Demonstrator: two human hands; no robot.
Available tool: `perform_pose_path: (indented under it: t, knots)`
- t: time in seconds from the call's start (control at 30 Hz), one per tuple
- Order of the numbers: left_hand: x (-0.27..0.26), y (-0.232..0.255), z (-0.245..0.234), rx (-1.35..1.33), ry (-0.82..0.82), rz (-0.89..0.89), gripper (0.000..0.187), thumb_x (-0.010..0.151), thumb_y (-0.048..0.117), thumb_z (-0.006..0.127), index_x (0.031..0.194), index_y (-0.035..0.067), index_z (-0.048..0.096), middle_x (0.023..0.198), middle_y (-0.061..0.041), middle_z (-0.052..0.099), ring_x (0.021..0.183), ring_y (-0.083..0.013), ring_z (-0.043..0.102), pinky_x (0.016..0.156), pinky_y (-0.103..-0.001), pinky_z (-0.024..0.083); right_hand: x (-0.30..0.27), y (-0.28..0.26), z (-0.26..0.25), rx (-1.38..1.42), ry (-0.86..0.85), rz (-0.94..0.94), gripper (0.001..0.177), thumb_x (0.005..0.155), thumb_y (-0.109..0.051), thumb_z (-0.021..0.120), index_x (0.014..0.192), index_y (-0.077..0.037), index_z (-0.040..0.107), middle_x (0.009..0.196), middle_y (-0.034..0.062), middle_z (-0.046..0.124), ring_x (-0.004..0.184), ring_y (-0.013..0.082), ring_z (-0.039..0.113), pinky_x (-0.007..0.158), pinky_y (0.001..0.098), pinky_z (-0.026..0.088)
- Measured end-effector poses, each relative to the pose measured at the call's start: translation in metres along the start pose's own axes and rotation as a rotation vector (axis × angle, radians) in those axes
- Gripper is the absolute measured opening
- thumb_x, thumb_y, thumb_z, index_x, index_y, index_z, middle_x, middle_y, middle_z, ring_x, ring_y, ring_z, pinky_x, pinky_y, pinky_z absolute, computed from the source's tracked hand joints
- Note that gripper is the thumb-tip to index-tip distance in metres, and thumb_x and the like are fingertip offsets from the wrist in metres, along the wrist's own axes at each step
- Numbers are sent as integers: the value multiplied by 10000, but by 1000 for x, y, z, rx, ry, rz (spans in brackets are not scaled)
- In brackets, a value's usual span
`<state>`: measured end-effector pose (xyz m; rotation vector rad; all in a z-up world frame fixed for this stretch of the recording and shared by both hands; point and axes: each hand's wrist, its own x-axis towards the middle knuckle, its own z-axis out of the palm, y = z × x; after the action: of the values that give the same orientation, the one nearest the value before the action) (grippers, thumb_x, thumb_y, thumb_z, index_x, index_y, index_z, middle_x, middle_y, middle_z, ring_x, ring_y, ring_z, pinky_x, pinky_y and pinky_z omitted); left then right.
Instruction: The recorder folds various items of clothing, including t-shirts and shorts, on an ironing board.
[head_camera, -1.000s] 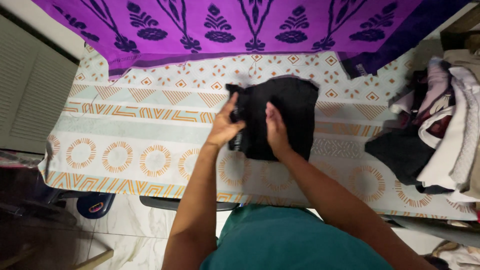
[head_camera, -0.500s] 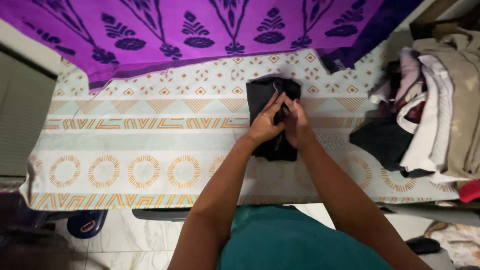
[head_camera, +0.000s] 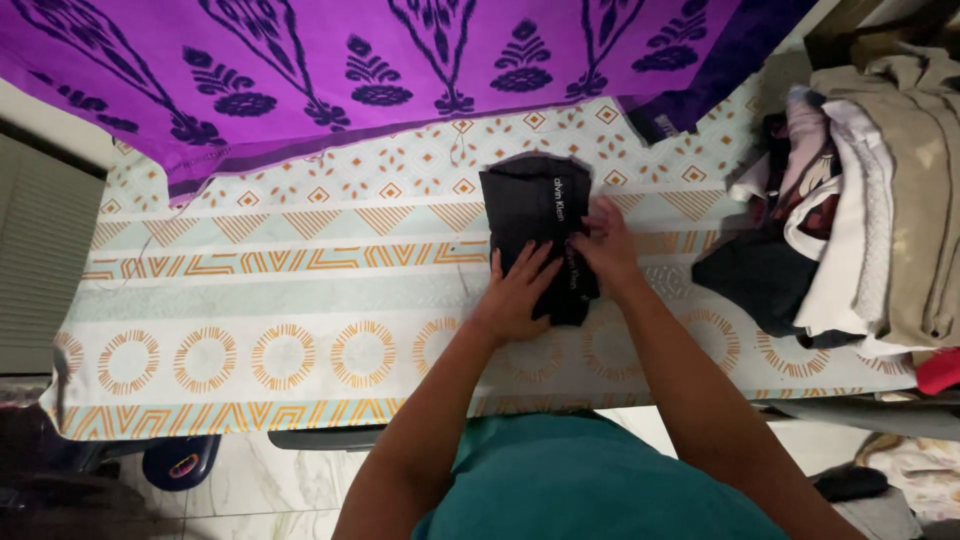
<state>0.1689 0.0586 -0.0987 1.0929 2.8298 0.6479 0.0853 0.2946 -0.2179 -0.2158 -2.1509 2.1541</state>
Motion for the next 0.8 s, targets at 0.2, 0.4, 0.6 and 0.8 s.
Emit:
perform_pose_path:
  t: [0.2,0.4,0.6,0.8]
  knots:
    - [-1,-35,45,224,87,22,857,835,207,684,1631,157,371,1695,-107,285,1569,-351,216,1189,-716,167,-11,-21,8,-1,-156,-225,842,792,144,699,1528,-133,397,1382,122,566,1220,217,589,975,330,543]
    - [-11,4,-7,291,-132,-32,722,831,199,639,1510,207,396,1634,-118,284,1525,-375,165,1072,-797,84,-29,-51,5,-794,39,-342,523,748,-62,814,1247,-109,665,1190,218,622,1154,392,606,1008,441,498]
    - [7,-25,16,-1,193,-139,843,811,225,618,1612,159,367,1684,-14,328,1617,-264,216,1236,-788,22,-51,-115,47,-790,147,-880,441,930,5,587,1371,-15,591,1405,250,568,1284,450,572,1122,480,447]
    - [31,-56,53,269,154,-213,751,938,488,596,1591,209,349,1723,-53,172,1573,-358,126,1075,-832,26,-56,-91,59,-1240,-139,-626,595,938,-300,594,1485,-95,481,1580,102,357,1466,352,311,1078,706,280]
